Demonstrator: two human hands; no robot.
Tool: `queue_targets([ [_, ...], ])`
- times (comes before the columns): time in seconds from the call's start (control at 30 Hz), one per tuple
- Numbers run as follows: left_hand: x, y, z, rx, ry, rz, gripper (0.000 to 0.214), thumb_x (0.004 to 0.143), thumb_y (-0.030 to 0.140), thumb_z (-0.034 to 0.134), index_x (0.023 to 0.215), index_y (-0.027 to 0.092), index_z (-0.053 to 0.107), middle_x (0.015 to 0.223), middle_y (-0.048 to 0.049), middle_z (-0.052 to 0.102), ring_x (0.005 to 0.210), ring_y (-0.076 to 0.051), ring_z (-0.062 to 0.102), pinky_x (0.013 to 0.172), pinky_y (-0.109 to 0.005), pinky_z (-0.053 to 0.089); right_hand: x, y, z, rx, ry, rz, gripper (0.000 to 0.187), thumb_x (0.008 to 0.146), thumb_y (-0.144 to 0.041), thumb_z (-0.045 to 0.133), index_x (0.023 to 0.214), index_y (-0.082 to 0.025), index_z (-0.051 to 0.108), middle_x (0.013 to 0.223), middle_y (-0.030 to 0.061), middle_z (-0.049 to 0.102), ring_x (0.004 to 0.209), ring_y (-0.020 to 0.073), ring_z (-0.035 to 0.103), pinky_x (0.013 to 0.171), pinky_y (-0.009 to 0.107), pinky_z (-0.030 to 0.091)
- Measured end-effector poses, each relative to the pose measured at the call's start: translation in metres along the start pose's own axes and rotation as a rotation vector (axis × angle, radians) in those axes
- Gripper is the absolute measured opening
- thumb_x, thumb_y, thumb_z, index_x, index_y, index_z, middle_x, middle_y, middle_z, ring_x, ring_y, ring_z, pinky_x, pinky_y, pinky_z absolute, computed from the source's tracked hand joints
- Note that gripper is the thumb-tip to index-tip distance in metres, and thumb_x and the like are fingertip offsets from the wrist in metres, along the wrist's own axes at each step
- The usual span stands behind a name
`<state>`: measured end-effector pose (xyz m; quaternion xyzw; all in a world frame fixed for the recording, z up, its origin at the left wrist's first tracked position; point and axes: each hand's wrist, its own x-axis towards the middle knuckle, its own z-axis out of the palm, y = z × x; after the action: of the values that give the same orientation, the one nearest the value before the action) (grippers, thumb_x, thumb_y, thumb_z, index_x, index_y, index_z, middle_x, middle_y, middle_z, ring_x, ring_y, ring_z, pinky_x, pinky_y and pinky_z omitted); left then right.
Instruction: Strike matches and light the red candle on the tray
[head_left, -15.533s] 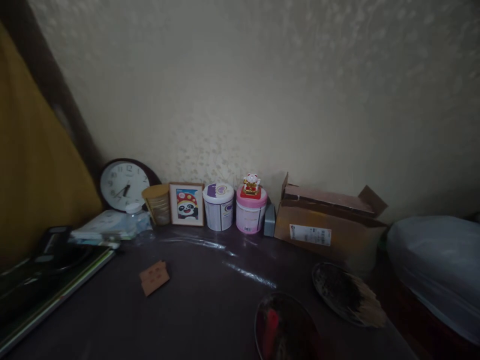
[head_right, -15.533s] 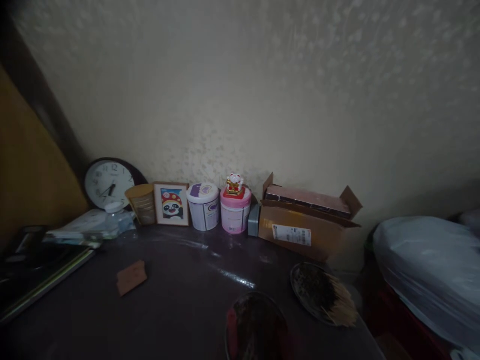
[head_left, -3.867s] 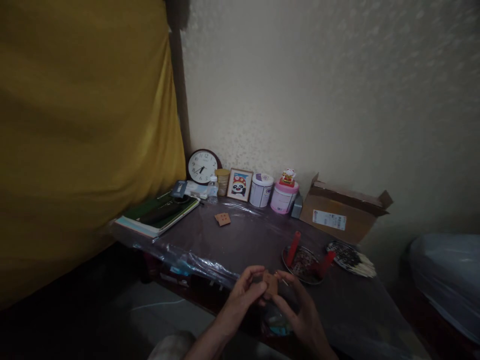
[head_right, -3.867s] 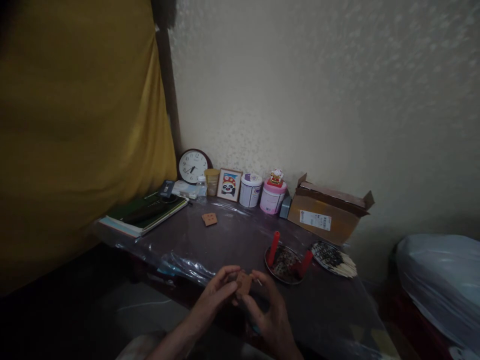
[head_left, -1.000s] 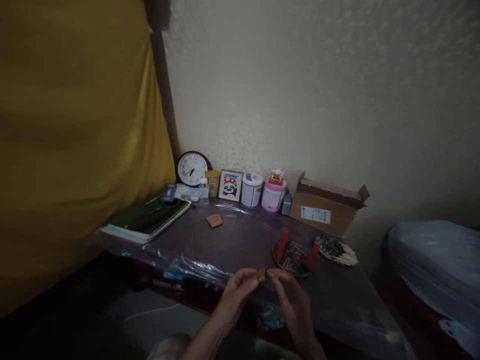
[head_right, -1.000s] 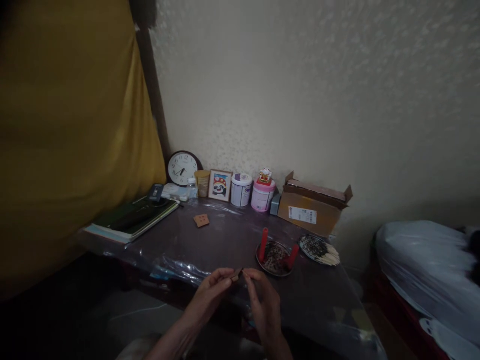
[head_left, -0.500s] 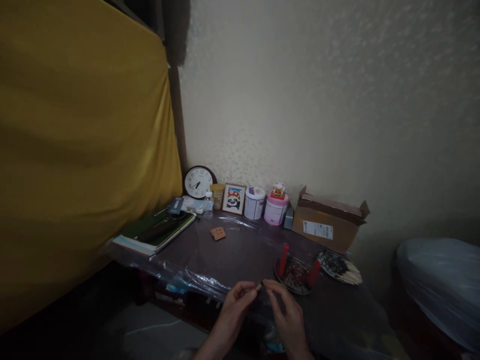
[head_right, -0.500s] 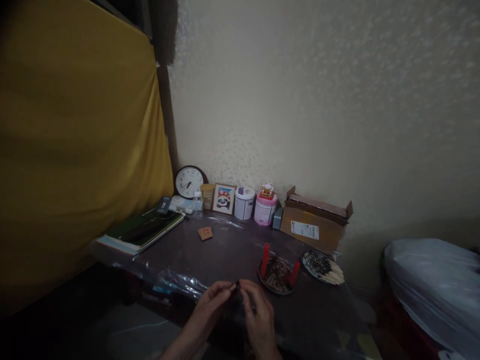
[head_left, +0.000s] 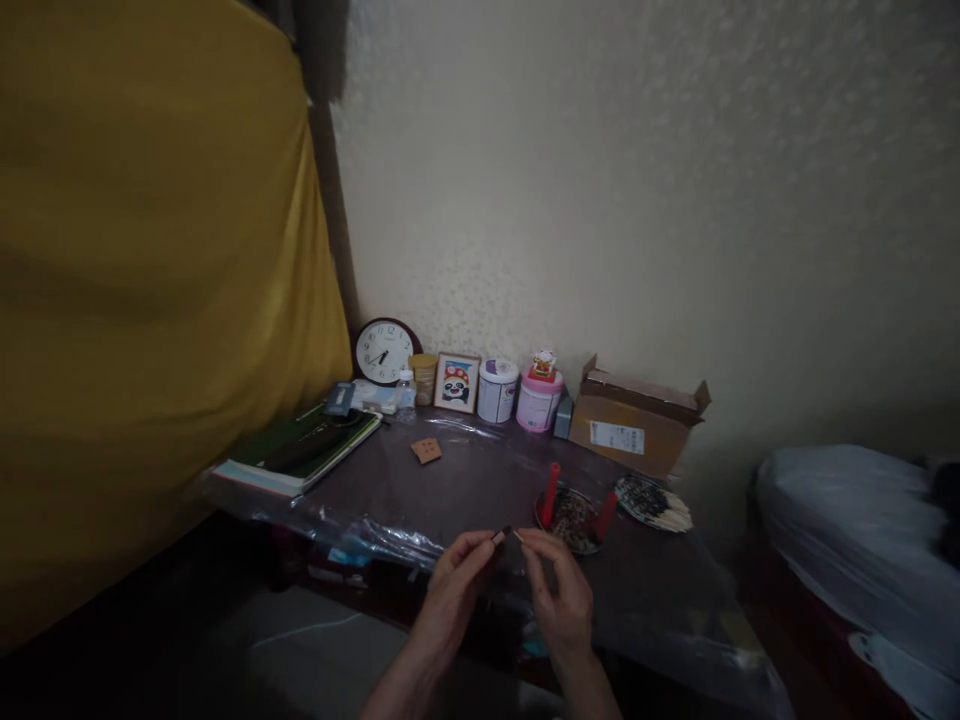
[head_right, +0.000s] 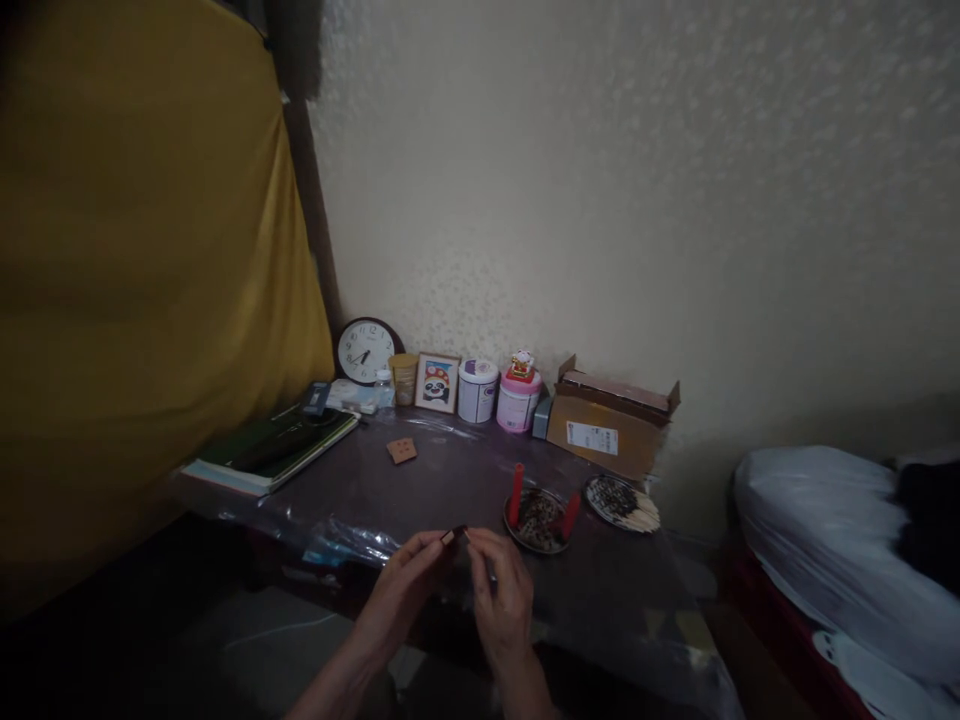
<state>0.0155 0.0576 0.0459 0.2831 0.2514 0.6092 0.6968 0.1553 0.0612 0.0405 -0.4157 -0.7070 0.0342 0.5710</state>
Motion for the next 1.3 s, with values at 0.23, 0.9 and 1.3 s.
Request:
queue_targets([
  [0.23, -0.004, 0.0, 0.004, 0.016, 0.006, -0.008, 0.016, 0.07, 0.026, 0.07, 0.083, 0.016, 0.069, 0.086, -0.0065, 0.071, 0.084, -0.017, 0.062, 0.083, -0.028, 0.043, 0.008, -0.011, -0.017, -0.066, 0.078, 0.033, 0.016, 0.088, -0.018, 0.049, 0.095, -0.024, 0.062, 0.093, 0.0023, 0.069, 0.089, 0.0152, 0.064, 0.081, 0.029, 0.05],
  [0.9, -0.015, 0.001, 0.004, 0.088, 0.014, 0.036, 0.02, 0.07, 0.03, 0.07, 0.084, 0.016, 0.069, 0.088, -0.0067, 0.071, 0.087, -0.018, 0.061, 0.083, -0.029, 0.042, 0.014, -0.011, -0.025, 0.051, 0.18, 0.375, 0.018, 0.082, -0.036, 0.056, 0.083, -0.021, 0.066, 0.088, 0.0042, 0.07, 0.085, 0.0189, 0.065, 0.08, 0.031, 0.049],
  [1.3, -0.02, -0.002, 0.011, 0.048, -0.017, 0.006, 0.021, 0.069, 0.029, 0.07, 0.085, 0.016, 0.068, 0.086, -0.0068, 0.072, 0.083, -0.019, 0.062, 0.081, -0.03, 0.043, -0.001, -0.032, -0.022, -0.022, 0.121, 0.083, 0.012, 0.086, -0.023, 0.052, 0.085, -0.021, 0.063, 0.087, 0.0046, 0.069, 0.084, 0.0173, 0.065, 0.077, 0.031, 0.052],
])
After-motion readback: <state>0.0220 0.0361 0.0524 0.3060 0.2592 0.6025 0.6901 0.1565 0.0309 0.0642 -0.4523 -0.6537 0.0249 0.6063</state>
